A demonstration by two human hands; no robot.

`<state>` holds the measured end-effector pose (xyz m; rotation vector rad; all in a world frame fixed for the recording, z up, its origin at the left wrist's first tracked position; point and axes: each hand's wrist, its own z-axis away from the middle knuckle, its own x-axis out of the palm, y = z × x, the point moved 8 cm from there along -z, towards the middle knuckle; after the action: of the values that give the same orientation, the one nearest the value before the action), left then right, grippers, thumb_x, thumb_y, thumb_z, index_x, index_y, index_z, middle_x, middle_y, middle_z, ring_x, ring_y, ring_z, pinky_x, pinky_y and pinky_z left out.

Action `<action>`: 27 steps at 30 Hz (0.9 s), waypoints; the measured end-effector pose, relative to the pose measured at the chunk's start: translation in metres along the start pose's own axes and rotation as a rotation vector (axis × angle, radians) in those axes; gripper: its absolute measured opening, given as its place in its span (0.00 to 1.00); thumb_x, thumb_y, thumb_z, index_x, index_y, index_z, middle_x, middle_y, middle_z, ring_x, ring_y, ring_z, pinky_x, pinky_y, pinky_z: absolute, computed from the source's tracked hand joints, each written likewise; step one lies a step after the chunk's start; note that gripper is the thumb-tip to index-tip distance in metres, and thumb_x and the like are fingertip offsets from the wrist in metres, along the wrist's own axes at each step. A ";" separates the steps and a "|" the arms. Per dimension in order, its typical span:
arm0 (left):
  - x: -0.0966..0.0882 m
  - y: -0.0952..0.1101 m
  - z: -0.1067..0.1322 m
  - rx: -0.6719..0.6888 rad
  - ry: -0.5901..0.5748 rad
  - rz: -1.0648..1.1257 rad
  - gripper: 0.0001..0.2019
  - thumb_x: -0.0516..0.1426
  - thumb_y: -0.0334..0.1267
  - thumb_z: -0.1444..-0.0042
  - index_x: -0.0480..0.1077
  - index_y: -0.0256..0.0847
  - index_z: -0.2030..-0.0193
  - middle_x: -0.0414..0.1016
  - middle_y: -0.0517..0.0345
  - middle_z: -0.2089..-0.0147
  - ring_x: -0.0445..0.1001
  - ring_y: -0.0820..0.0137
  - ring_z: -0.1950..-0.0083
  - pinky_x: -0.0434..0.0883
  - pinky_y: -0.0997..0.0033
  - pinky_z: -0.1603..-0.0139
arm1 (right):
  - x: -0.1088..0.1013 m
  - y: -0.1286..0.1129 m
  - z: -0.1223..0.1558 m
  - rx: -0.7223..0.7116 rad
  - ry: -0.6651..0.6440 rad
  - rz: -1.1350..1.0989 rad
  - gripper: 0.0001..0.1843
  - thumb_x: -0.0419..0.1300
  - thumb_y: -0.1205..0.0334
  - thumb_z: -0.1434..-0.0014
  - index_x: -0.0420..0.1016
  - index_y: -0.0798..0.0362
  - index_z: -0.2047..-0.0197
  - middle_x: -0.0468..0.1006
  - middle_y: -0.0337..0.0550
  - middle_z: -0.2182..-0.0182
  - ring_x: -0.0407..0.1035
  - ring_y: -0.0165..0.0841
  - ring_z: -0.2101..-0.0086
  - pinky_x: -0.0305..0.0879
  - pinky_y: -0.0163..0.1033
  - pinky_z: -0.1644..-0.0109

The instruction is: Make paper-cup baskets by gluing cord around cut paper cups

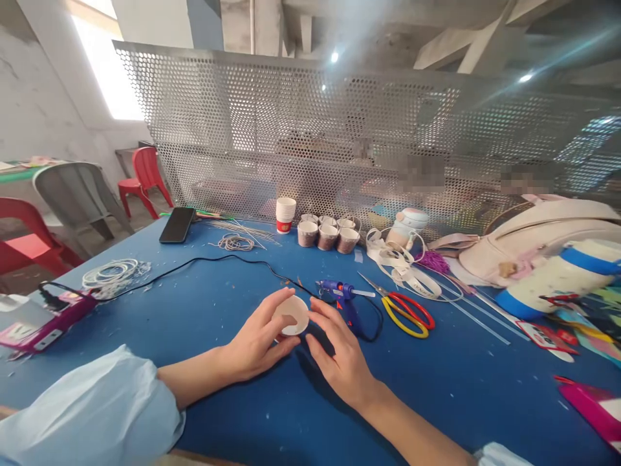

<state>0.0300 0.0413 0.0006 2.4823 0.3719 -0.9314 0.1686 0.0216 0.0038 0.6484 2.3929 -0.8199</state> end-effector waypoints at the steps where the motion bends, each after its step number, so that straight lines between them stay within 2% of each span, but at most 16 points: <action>1: 0.000 0.001 -0.001 0.009 -0.007 -0.016 0.07 0.54 0.34 0.36 0.65 0.38 0.53 0.54 0.31 0.33 0.64 0.53 0.35 0.79 0.64 0.54 | -0.002 -0.001 0.000 -0.007 0.005 0.006 0.20 0.54 0.67 0.34 0.64 0.49 0.40 0.68 0.53 0.41 0.65 0.41 0.41 0.67 0.51 0.40; 6: -0.005 0.010 -0.005 0.093 -0.001 -0.087 0.03 0.54 0.34 0.36 0.66 0.38 0.57 0.65 0.34 0.39 0.68 0.54 0.38 0.75 0.53 0.46 | 0.001 -0.005 -0.002 -0.035 -0.025 0.012 0.19 0.54 0.69 0.35 0.65 0.50 0.42 0.70 0.54 0.43 0.67 0.40 0.43 0.69 0.48 0.42; 12: -0.011 0.022 -0.005 0.185 0.051 -0.071 0.03 0.55 0.34 0.38 0.68 0.38 0.59 0.70 0.37 0.44 0.72 0.59 0.42 0.75 0.58 0.46 | -0.005 -0.018 -0.004 -0.119 0.007 0.000 0.17 0.53 0.73 0.36 0.68 0.50 0.45 0.74 0.52 0.48 0.71 0.39 0.48 0.73 0.46 0.46; 17: -0.009 0.025 -0.005 0.202 0.009 -0.107 0.04 0.55 0.35 0.38 0.68 0.38 0.59 0.71 0.39 0.45 0.75 0.61 0.47 0.76 0.61 0.51 | -0.019 -0.028 -0.002 -0.156 -0.028 0.077 0.20 0.54 0.71 0.36 0.68 0.51 0.42 0.74 0.54 0.46 0.72 0.41 0.48 0.74 0.47 0.47; 20: -0.008 0.024 -0.004 0.180 0.002 -0.136 0.05 0.55 0.36 0.38 0.68 0.38 0.58 0.71 0.38 0.44 0.74 0.59 0.46 0.76 0.60 0.50 | -0.046 -0.038 0.001 -0.198 0.000 0.113 0.21 0.55 0.72 0.38 0.67 0.52 0.42 0.76 0.53 0.48 0.73 0.40 0.49 0.74 0.45 0.47; 23: -0.008 0.022 0.000 0.174 0.019 -0.160 0.07 0.55 0.36 0.38 0.67 0.38 0.54 0.71 0.37 0.43 0.71 0.56 0.41 0.75 0.56 0.46 | -0.088 -0.046 -0.003 -0.283 0.074 0.185 0.24 0.56 0.75 0.40 0.68 0.53 0.42 0.78 0.54 0.51 0.75 0.40 0.52 0.75 0.44 0.50; 25: -0.005 0.018 0.003 0.162 0.012 -0.142 0.08 0.55 0.35 0.38 0.67 0.38 0.53 0.69 0.37 0.41 0.70 0.55 0.40 0.74 0.56 0.45 | -0.124 -0.038 -0.016 -0.282 0.199 0.275 0.23 0.56 0.75 0.40 0.69 0.51 0.42 0.79 0.51 0.53 0.75 0.40 0.54 0.75 0.46 0.51; 27: -0.001 0.016 0.004 0.153 -0.020 -0.114 0.08 0.55 0.33 0.38 0.67 0.38 0.53 0.67 0.37 0.39 0.68 0.56 0.38 0.74 0.58 0.44 | -0.162 -0.010 -0.035 -0.188 0.392 0.333 0.19 0.55 0.72 0.38 0.71 0.48 0.45 0.79 0.47 0.56 0.76 0.38 0.58 0.74 0.47 0.52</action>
<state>0.0337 0.0253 0.0037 2.6107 0.4547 -1.0661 0.2731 -0.0049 0.1304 1.1774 2.5547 -0.3445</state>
